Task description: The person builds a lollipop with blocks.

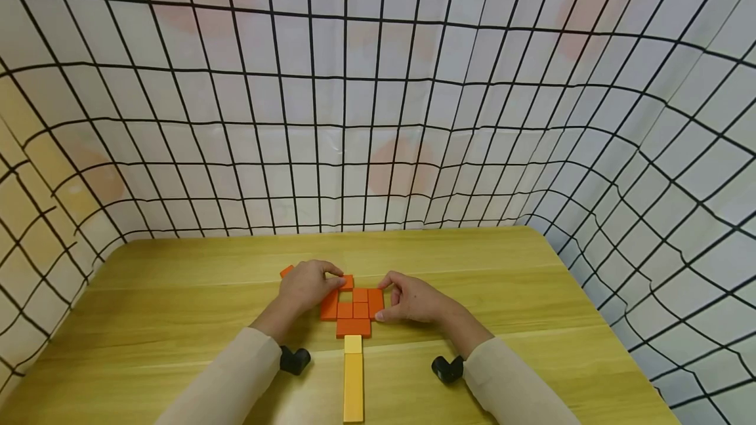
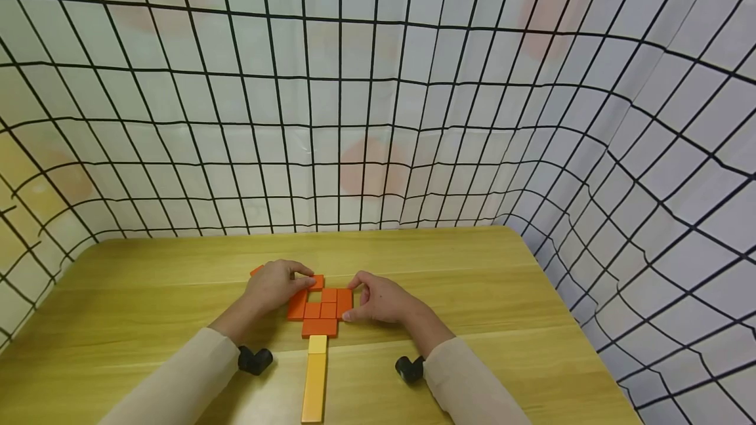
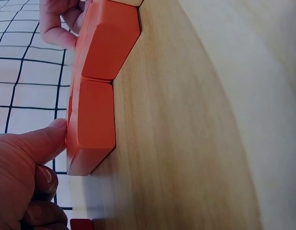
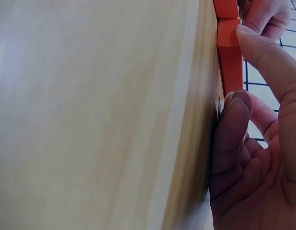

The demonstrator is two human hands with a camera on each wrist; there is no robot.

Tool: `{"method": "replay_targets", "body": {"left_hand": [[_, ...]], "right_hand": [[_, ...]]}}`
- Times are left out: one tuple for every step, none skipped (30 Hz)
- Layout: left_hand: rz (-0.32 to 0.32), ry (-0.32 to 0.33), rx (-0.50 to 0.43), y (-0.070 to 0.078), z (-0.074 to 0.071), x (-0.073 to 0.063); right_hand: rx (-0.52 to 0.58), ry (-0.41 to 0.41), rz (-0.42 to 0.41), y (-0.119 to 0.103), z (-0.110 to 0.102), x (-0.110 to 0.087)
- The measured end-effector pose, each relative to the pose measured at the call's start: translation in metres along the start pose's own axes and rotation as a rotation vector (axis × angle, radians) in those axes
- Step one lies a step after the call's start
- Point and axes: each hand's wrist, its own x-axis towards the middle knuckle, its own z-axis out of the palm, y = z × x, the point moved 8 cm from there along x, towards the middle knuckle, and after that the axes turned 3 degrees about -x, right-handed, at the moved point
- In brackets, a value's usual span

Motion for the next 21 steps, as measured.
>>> {"method": "replay_targets", "body": {"left_hand": [[-0.004,0.000,0.002,-0.0003,-0.0002,0.0000],[-0.007,-0.002,0.001,-0.0007,-0.0001,0.0002],[-0.005,-0.001,0.003,-0.0007,-0.0003,0.0001],[-0.004,-0.002,0.003,-0.0009,-0.0004,-0.0001],[-0.006,-0.003,0.001,-0.0011,-0.0004,-0.0001],[-0.003,-0.001,0.003,-0.0013,-0.0005,-0.0002],[-0.003,-0.001,0.001,-0.0015,-0.0005,-0.0002],[-0.003,-0.002,-0.001,-0.0018,-0.0004,-0.0002],[-0.003,-0.002,-0.003,-0.0020,-0.0006,-0.0004],[-0.005,-0.004,-0.005,-0.0022,-0.0006,-0.0005],[-0.005,-0.004,-0.006,-0.0023,-0.0007,-0.0007],[-0.005,-0.006,-0.007,-0.0025,-0.0008,-0.0007],[-0.008,-0.010,-0.011,-0.0028,-0.0007,-0.0009],[-0.008,-0.012,-0.012,-0.0027,-0.0007,-0.0010],[-0.006,-0.011,-0.011,-0.0026,-0.0010,-0.0010],[-0.003,-0.009,-0.008,-0.0023,-0.0014,-0.0012],[0.001,-0.009,-0.009,-0.0021,-0.0015,-0.0013],[0.005,-0.008,-0.010,-0.0017,-0.0018,-0.0016],[0.011,-0.006,-0.008,-0.0013,-0.0020,-0.0018],[0.019,-0.003,-0.006,-0.0008,-0.0023,-0.0021],[0.027,-0.002,-0.005,-0.0004,-0.0024,-0.0025]], "right_hand": [[-0.001,0.000,0.000,-0.0002,-0.0001,-0.0001],[-0.002,0.001,-0.001,-0.0006,-0.0002,-0.0003],[-0.002,0.000,0.000,-0.0006,-0.0003,-0.0005],[-0.003,0.001,-0.001,-0.0007,-0.0004,-0.0008],[-0.003,0.001,-0.002,-0.0009,-0.0005,-0.0008],[-0.004,0.001,-0.002,-0.0009,-0.0004,-0.0008],[-0.003,0.001,-0.002,-0.0007,-0.0004,-0.0007],[-0.003,0.001,-0.001,-0.0005,-0.0003,-0.0006],[-0.003,0.001,-0.001,-0.0003,-0.0002,-0.0005],[-0.003,0.001,0.000,0.0000,-0.0001,-0.0004],[-0.003,0.000,0.001,0.0001,0.0001,-0.0004],[-0.004,0.000,0.000,0.0001,0.0002,-0.0002],[-0.005,0.001,-0.001,0.0001,0.0003,-0.0001],[-0.006,0.001,0.000,0.0001,0.0003,-0.0001],[-0.006,0.001,0.000,-0.0001,0.0004,-0.0001],[-0.006,0.001,0.000,-0.0005,0.0004,0.0000],[-0.006,0.002,0.001,-0.0005,0.0003,-0.0001],[-0.006,0.003,0.004,-0.0006,0.0001,-0.0002],[-0.007,0.004,0.007,-0.0005,-0.0001,-0.0003],[-0.008,0.004,0.010,-0.0005,-0.0004,-0.0004],[-0.008,0.005,0.012,-0.0006,-0.0005,-0.0005]]}}
